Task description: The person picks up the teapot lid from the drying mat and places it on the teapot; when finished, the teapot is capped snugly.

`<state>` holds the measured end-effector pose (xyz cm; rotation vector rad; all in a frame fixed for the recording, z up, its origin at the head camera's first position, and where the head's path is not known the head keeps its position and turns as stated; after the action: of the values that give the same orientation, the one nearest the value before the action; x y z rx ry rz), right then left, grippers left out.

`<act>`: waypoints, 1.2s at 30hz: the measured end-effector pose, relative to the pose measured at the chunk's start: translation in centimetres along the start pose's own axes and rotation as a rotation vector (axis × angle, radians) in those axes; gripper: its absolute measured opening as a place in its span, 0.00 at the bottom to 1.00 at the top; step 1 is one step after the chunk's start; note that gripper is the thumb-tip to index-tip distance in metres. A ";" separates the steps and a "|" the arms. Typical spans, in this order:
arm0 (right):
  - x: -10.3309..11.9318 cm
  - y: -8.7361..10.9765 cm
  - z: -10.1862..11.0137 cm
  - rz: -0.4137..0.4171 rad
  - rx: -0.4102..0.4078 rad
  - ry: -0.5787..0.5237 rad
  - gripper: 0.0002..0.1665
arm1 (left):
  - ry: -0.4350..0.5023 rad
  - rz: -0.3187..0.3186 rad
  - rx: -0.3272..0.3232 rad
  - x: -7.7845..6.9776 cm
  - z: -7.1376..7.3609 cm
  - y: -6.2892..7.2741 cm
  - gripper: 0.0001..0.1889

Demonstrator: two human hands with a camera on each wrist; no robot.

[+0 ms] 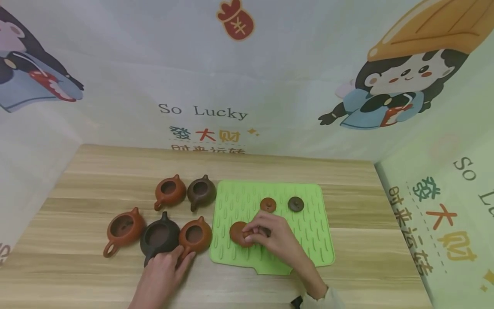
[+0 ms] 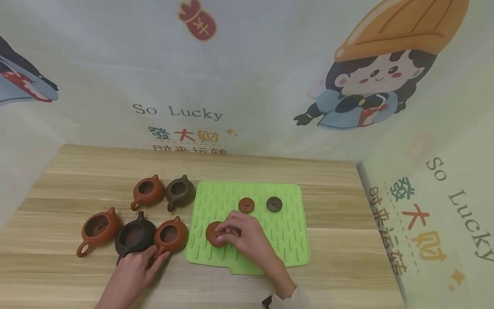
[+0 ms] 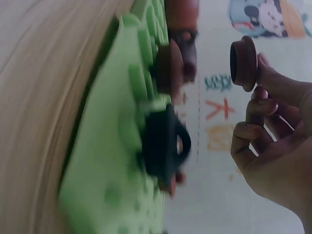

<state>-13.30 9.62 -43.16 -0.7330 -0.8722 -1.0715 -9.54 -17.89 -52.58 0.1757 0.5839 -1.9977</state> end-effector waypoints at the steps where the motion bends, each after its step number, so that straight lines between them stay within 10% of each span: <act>1: 0.2 -0.4 -0.5 0.004 0.007 -0.011 0.09 | 0.002 0.000 -0.003 0.0 0.0 0.0 0.23; 17: 3.1 -4.3 -7.9 0.079 0.015 0.034 0.10 | -0.004 -0.029 -0.014 -3.7 3.7 -1.5 0.21; 36: 2.9 -6.0 -11.1 0.034 -0.057 0.137 0.10 | 0.008 -0.018 -0.013 -0.6 0.6 -0.4 0.24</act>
<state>-15.66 -2.87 -45.32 -0.7109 -0.7130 -1.1069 -9.54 -17.52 -51.71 0.1707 0.6053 -2.0114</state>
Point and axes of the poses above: each hand's wrist, its own y-axis away from the middle knuckle, its own z-axis out of the back of the hand, x = y × z, the point moved 8 cm from there along -y, towards the middle knuckle, and after that the axes turned 15 degrees about -z, right-handed, at the moved point
